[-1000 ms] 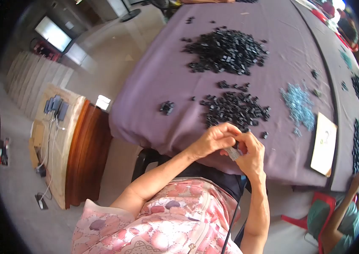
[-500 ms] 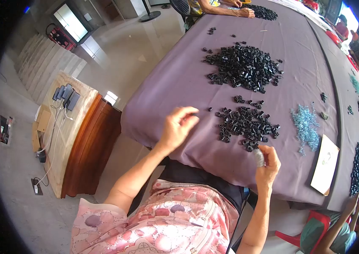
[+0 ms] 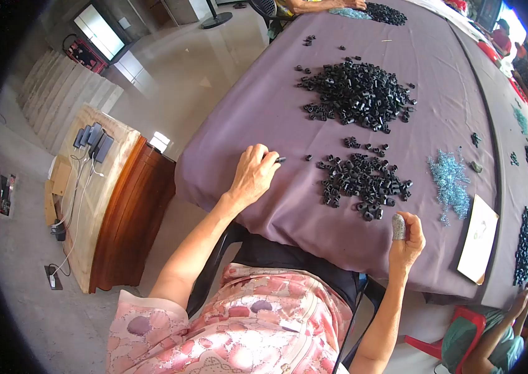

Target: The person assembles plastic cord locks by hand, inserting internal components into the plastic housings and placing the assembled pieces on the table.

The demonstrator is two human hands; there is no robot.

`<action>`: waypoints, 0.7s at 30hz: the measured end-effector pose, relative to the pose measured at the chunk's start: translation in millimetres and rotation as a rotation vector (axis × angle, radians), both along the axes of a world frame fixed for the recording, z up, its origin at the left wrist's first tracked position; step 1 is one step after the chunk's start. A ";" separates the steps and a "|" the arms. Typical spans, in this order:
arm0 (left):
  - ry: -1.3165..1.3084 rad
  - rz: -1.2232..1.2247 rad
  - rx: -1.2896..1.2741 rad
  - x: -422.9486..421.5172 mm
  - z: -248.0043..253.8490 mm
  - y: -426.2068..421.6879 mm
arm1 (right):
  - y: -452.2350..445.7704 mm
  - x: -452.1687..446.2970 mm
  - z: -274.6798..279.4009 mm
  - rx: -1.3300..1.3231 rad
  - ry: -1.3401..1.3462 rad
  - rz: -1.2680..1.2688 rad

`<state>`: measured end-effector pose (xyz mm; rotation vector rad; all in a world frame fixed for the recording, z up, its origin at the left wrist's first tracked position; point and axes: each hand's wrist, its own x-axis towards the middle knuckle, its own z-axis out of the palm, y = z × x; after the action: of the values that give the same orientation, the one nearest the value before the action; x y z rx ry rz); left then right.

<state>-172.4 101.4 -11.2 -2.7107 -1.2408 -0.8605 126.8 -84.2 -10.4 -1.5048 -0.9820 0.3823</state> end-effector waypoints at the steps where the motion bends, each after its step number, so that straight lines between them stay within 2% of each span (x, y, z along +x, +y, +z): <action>1: 0.022 0.002 0.006 0.7 -2.0 3.8 | 0.3 -0.8 1.3 -0.004 -0.019 -0.011; 11: 0.117 -0.122 0.024 3.6 -2.5 14.1 | 2.9 -2.7 -0.4 -0.095 -0.090 -0.042; 14: 0.082 -0.194 0.069 2.1 -5.5 16.6 | 4.8 -3.6 -1.3 -0.023 -0.055 -0.041; 20: 0.034 -0.069 -0.074 12.6 0.3 10.5 | 4.5 -5.2 -2.6 -0.104 -0.070 -0.059; 21: 0.014 -0.123 -0.055 16.4 2.1 7.9 | 4.6 -4.9 -3.1 -0.098 -0.077 -0.059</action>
<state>-156.1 109.4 -9.1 -2.8572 -1.1207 -0.8294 121.9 -79.6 -13.5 -1.6437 -0.9887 0.3358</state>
